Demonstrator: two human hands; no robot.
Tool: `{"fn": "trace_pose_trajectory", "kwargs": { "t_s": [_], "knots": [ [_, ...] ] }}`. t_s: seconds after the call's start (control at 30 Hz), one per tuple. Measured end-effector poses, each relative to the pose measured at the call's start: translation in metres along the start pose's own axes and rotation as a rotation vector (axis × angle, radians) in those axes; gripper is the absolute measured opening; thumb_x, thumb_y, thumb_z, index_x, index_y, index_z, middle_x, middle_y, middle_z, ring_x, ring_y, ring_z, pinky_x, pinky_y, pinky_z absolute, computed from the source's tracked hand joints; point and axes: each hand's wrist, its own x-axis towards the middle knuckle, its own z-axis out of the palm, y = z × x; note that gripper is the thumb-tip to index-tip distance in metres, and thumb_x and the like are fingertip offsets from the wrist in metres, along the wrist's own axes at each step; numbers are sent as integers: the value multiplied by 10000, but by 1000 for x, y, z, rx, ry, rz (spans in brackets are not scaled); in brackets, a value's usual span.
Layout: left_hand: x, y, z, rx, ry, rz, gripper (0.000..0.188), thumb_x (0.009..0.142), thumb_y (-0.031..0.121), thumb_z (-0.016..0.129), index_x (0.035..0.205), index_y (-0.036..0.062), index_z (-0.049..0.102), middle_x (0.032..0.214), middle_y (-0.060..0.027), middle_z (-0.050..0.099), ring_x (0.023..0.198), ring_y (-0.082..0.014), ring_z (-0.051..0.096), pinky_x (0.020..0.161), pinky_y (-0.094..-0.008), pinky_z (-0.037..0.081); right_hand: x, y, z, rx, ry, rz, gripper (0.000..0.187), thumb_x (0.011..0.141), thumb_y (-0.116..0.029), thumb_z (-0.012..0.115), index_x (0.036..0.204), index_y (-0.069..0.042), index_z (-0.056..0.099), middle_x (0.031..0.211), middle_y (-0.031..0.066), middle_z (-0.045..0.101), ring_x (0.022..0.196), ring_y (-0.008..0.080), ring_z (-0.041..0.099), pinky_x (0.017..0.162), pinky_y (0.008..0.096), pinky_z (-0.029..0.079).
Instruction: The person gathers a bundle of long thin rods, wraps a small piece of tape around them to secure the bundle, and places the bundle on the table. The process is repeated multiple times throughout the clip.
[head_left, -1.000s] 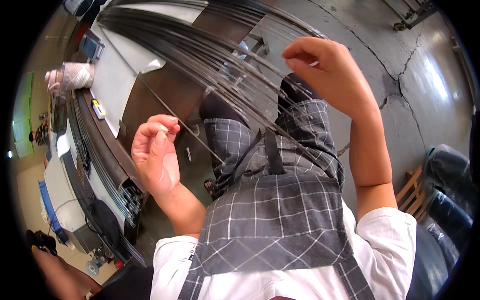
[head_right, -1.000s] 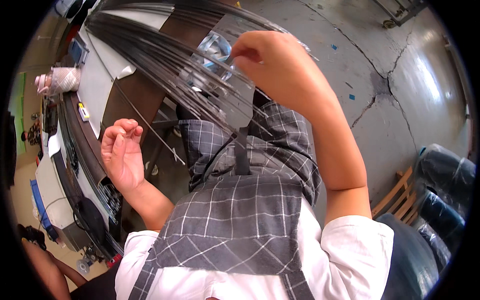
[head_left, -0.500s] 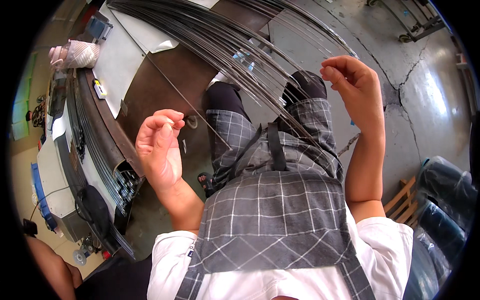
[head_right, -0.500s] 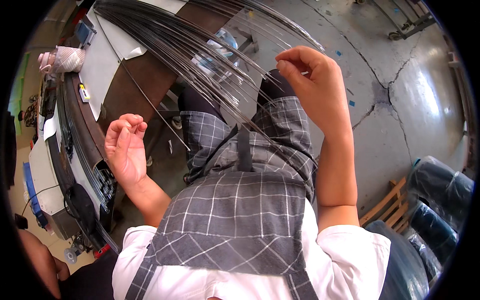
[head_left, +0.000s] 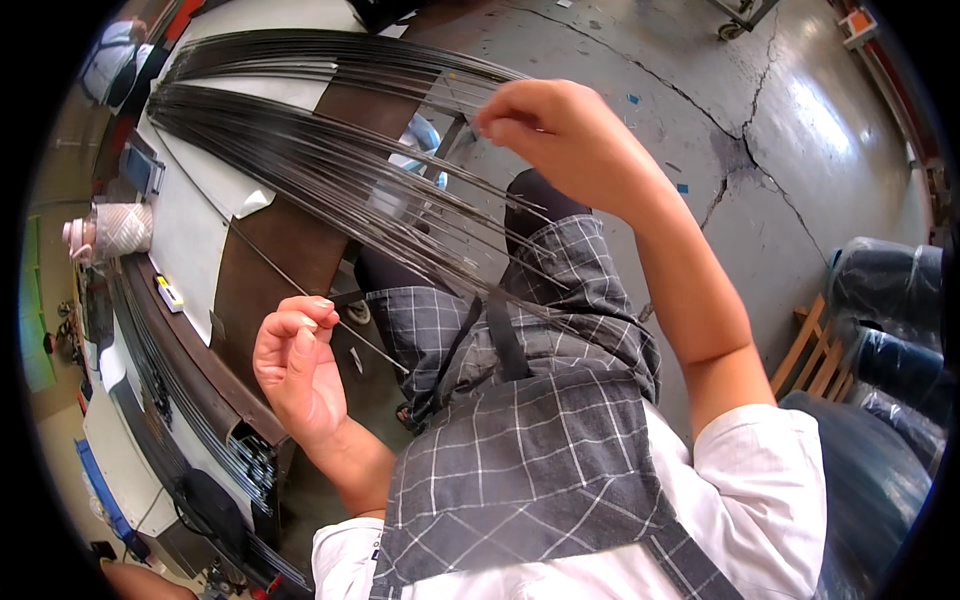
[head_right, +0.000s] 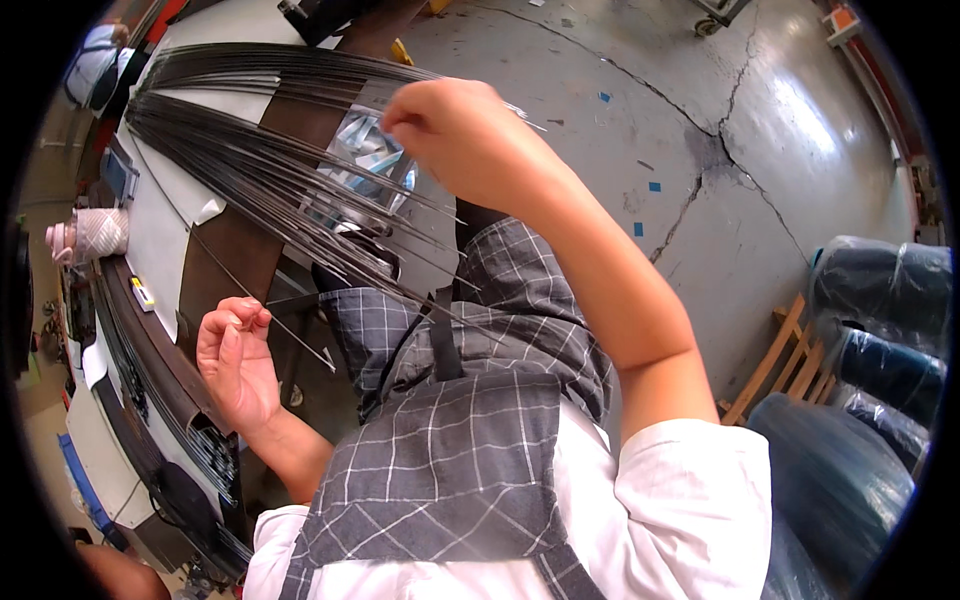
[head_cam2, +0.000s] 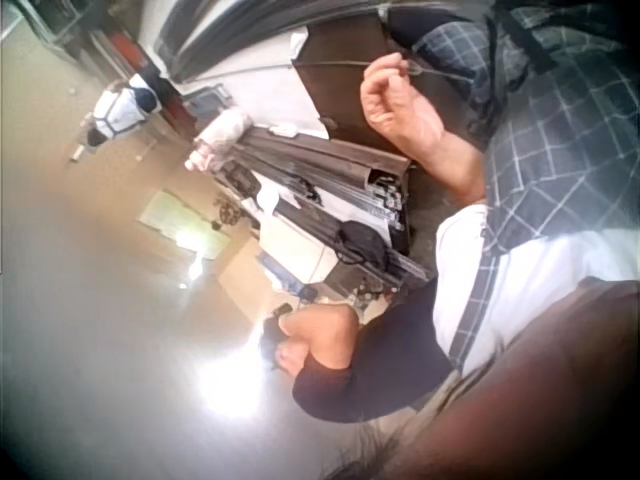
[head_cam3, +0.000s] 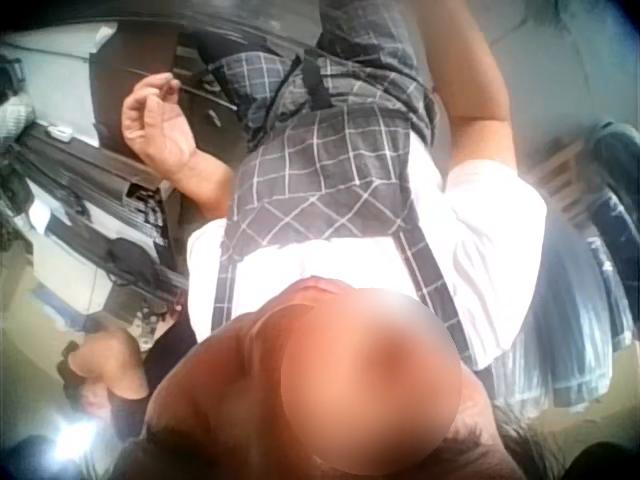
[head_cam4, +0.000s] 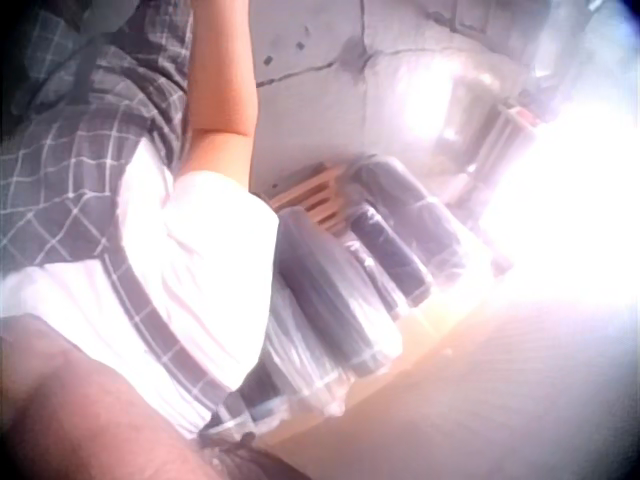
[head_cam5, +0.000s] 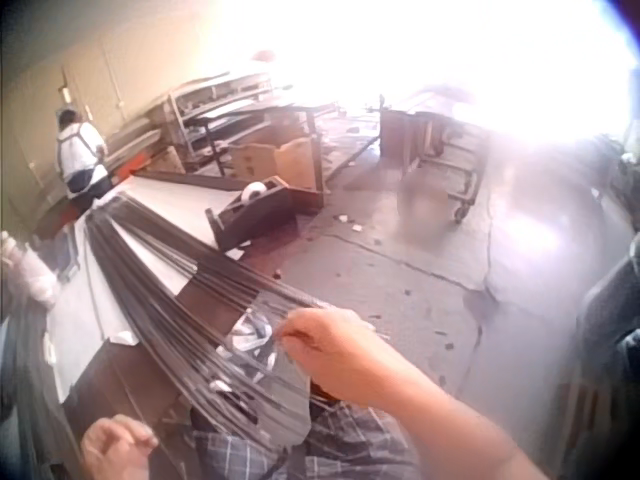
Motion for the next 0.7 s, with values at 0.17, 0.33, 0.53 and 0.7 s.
{"fn": "trace_pose_trajectory", "kwargs": {
  "t_s": [0.17, 0.33, 0.53, 0.7],
  "knots": [
    [5, 1, 8, 2, -28, -1, 100, 835, 44, 549, 913, -19, 545, 970, -158, 553, 941, -204, 518, 837, -312, 424, 42, -17, 14, -261, -306, 18, 161, 775, -117, 560, 871, 2, 613, 750, 108, 619, 700, 200, 608, 631, 303, 478],
    [3, 1, 6, 23, -46, -20, 95, 842, 56, 539, 921, 3, 548, 986, -137, 550, 961, -208, 512, 846, -326, 425, 66, -17, 24, -176, -506, 83, 142, 738, -103, 575, 846, -22, 618, 705, 74, 628, 640, 162, 610, 583, 286, 480],
    [5, 2, 7, 38, -48, -31, 90, 847, 60, 530, 920, 12, 551, 987, -134, 549, 963, -209, 513, 845, -328, 431, 71, -19, 25, -139, -552, 134, 168, 700, -85, 608, 855, -23, 614, 710, 66, 633, 636, 145, 610, 578, 271, 479],
    [11, 2, 13, 47, -66, -52, 91, 849, 65, 534, 918, 9, 551, 989, -133, 552, 960, -204, 517, 846, -324, 432, 71, -24, 21, -237, -545, 120, 188, 697, -102, 620, 866, -19, 616, 704, 71, 635, 643, 152, 614, 581, 272, 480]
  ]
}}
